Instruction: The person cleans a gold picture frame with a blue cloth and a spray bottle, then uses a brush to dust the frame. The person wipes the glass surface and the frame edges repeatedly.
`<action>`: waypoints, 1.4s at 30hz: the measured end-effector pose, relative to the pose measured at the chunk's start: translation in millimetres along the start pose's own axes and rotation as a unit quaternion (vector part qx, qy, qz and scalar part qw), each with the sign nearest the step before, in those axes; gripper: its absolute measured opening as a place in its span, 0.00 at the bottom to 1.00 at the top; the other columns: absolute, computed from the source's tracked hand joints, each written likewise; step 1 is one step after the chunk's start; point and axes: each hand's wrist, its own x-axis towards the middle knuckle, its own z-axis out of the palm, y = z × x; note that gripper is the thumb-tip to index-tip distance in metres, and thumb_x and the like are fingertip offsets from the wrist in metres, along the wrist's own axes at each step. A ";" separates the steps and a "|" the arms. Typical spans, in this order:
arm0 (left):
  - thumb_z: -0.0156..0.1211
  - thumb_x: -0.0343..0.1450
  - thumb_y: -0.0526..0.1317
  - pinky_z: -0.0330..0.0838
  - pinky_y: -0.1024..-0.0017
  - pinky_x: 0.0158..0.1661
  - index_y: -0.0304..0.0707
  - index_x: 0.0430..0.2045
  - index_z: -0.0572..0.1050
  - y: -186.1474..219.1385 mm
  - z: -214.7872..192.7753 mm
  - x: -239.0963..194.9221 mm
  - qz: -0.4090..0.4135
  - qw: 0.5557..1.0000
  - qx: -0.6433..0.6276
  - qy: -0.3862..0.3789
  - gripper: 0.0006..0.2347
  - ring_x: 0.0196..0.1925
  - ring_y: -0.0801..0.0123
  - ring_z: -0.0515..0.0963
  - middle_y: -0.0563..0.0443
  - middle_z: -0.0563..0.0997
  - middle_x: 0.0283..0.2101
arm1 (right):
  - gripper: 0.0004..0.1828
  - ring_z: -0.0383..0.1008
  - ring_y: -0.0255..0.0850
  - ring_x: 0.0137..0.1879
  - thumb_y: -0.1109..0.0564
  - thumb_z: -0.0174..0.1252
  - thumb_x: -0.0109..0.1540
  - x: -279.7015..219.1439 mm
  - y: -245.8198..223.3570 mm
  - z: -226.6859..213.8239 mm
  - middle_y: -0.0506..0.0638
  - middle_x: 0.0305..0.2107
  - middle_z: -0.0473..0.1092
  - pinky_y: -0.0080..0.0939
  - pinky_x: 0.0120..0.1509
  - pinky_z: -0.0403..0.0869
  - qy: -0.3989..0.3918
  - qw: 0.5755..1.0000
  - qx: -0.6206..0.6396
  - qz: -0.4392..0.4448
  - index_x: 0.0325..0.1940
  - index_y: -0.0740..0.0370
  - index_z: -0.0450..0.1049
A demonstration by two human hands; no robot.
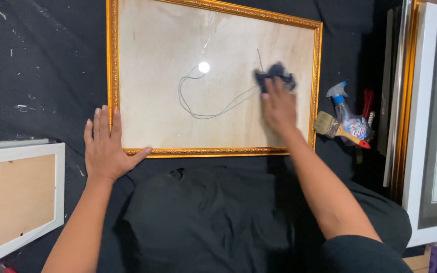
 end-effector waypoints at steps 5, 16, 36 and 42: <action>0.53 0.61 0.75 0.51 0.40 0.69 0.37 0.74 0.58 -1.0 -2.3 1.1 -0.006 1.000 0.004 0.006 0.50 0.75 0.38 0.60 0.29 0.61 0.74 | 0.36 0.54 0.73 0.75 0.34 0.31 0.74 23.7 3.8 22.1 0.60 0.75 0.49 0.80 0.75 0.49 -0.015 0.950 0.020 0.311 0.80 0.56 0.55; 0.55 0.61 0.74 0.50 0.42 0.71 0.28 0.68 0.67 -5.1 6.7 5.1 0.020 0.999 0.005 0.037 0.49 0.74 0.36 0.64 0.26 0.64 0.73 | 0.57 0.33 0.67 0.84 0.18 0.18 0.63 82.2 -335.5 20.3 0.57 0.78 0.44 0.64 0.86 0.44 -0.154 0.955 0.204 -0.149 0.78 0.62 0.57; 0.53 0.61 0.75 0.48 0.43 0.72 0.42 0.74 0.57 3.2 -4.9 0.2 -0.039 0.999 -0.009 -0.018 0.50 0.77 0.43 0.59 0.34 0.60 0.75 | 0.44 0.38 0.78 0.78 0.34 0.45 0.71 26.7 49.8 43.9 0.71 0.76 0.40 0.77 0.79 0.45 0.021 0.965 0.088 0.247 0.82 0.64 0.48; 0.50 0.61 0.77 0.48 0.44 0.72 0.43 0.74 0.56 2.2 -8.1 1.7 -0.041 0.998 0.000 -0.039 0.50 0.77 0.45 0.58 0.35 0.60 0.74 | 0.31 0.50 0.83 0.72 0.47 0.50 0.71 80.3 -126.2 87.2 0.78 0.69 0.52 0.78 0.72 0.55 0.190 0.975 0.070 0.091 0.73 0.72 0.63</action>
